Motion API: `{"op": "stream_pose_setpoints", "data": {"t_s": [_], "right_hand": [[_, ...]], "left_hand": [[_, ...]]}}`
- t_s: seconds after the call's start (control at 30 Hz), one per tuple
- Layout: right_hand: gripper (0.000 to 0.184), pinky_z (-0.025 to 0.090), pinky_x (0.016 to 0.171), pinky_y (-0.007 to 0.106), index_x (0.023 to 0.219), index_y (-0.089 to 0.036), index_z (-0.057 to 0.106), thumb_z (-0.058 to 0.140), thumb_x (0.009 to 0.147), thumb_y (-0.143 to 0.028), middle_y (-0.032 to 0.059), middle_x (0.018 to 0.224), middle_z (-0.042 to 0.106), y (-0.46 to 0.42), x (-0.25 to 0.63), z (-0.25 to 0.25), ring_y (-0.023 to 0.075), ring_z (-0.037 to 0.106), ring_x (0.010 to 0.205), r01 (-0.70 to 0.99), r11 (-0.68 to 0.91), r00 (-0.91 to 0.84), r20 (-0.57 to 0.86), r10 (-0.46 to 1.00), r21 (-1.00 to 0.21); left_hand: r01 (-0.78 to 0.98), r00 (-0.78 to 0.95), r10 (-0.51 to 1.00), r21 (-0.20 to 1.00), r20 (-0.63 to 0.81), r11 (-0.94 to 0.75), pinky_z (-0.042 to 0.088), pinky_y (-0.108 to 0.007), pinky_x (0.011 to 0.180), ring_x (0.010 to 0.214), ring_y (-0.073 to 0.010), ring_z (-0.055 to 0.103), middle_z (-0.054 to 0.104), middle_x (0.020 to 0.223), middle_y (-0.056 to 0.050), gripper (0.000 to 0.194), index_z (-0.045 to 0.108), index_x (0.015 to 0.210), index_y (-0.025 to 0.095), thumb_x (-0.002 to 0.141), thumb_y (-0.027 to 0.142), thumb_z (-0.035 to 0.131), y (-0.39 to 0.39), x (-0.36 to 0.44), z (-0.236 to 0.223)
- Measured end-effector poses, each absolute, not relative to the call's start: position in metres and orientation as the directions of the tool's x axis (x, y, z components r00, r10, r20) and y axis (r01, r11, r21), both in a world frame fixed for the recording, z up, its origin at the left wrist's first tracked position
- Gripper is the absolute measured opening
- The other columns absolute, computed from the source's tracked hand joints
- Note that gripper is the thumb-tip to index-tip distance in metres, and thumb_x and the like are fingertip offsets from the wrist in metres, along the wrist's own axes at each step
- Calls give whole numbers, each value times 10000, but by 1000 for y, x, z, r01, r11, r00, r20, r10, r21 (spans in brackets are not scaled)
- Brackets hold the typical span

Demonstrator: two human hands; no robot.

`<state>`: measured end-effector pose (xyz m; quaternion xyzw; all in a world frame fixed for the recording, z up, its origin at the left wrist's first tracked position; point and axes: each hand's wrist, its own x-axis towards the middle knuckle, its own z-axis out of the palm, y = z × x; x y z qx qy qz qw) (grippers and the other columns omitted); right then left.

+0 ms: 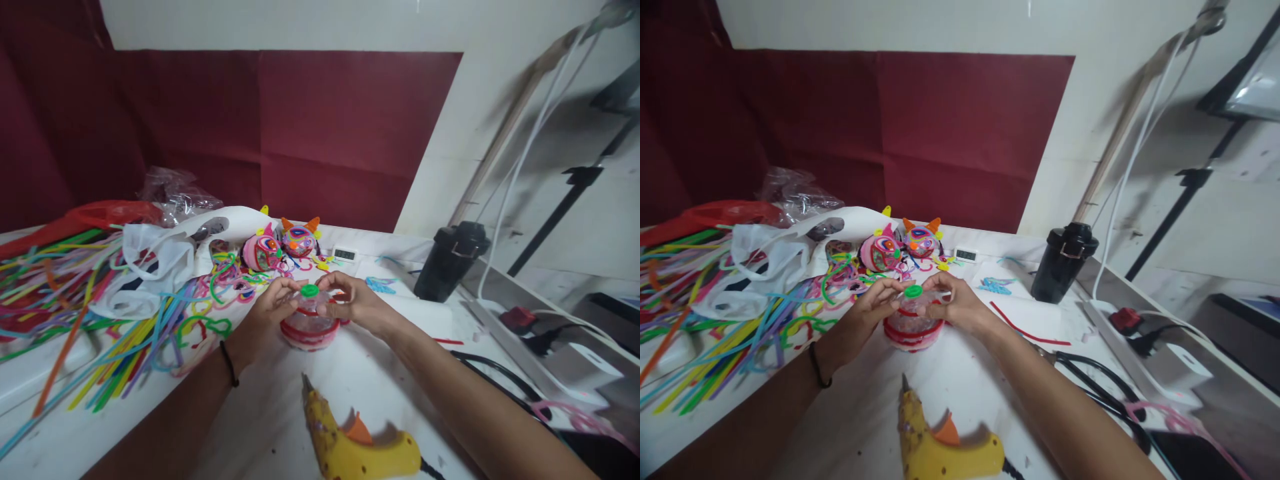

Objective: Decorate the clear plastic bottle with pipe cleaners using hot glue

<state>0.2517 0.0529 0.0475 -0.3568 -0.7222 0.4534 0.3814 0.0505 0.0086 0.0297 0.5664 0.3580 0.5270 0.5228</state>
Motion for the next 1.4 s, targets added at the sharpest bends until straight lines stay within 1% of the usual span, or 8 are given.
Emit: {"op": "stream_pose_setpoints", "data": {"t_s": [0.17, 0.4, 0.5, 0.67, 0.83, 1.0, 1.17, 1.4], "right_hand": [[385, 403, 861, 365, 886, -221, 623, 835, 586, -336, 26, 995, 638, 54, 252, 46, 248, 536, 1032, 172, 331, -454, 223, 862, -928], [424, 400, 880, 384, 883, -224, 623, 854, 572, -396, 30, 999, 644, 53, 252, 47, 254, 547, 1029, 177, 327, -453, 218, 864, -928], [433, 406, 876, 381, 891, -227, 626, 857, 570, -404, 28, 996, 648, 53, 251, 47, 250, 548, 1018, 179, 331, -450, 222, 865, -926], [421, 393, 900, 390, 891, -221, 626, 853, 579, -390, 27, 996, 646, 53, 252, 47, 248, 553, 1011, 189, 336, -451, 222, 865, -923], [406, 395, 888, 386, 888, -222, 621, 842, 591, -389, 25, 985, 642, 53, 252, 47, 254, 549, 1027, 194, 339, -450, 224, 865, -921], [405, 390, 905, 392, 897, -228, 629, 844, 589, -379, 21, 1007, 649, 54, 252, 46, 251, 558, 1023, 192, 345, -446, 231, 864, -919], [403, 394, 904, 395, 905, -232, 629, 842, 599, -386, 21, 990, 651, 54, 252, 45, 255, 552, 1027, 186, 349, -453, 235, 860, -919], [387, 391, 887, 370, 897, -223, 640, 849, 604, -365, 22, 1000, 637, 56, 254, 45, 240, 552, 1016, 144, 342, -488, 234, 841, -929]], "left_hand": [[-157, 195, 956, 969, 221, -192, 436, -275, 813, 939, -174, 609, 670, 1079, -12, 191, 539, 977, 227, 817, 248, 642, 11, 49, 27], [-141, 197, 952, 968, 233, -208, 438, -285, 856, 1007, -187, 599, 666, 1093, -22, 223, 539, 1006, 230, 820, 284, 649, 12, 48, 26], [-119, 210, 948, 969, 238, -216, 442, -298, 857, 986, -192, 604, 661, 1086, -28, 224, 540, 1000, 230, 826, 312, 655, 12, 46, 26], [-71, 222, 938, 964, 266, -256, 448, -298, 848, 941, -188, 601, 651, 1001, -19, 232, 536, 1027, 233, 850, 339, 643, 13, 44, 25], [-30, 220, 943, 968, 250, -250, 452, -303, 862, 998, -203, 596, 638, 1071, -33, 232, 552, 1053, 227, 862, 344, 612, 10, 45, 27], [-31, 227, 941, 968, 251, -250, 441, -325, 919, 1089, -226, 592, 654, 1132, -40, 283, 546, 1066, 238, 827, 326, 670, 10, 45, 26], [-43, 245, 934, 965, 262, -259, 452, -329, 914, 1083, -226, 609, 653, 1174, -57, 278, 534, 1079, 236, 848, 329, 657, 12, 44, 25], [-21, 246, 933, 963, 264, -267, 451, -348, 920, 1093, -245, 612, 658, 1183, -83, 307, 519, 1064, 224, 820, 323, 678, 9, 45, 30]]}}
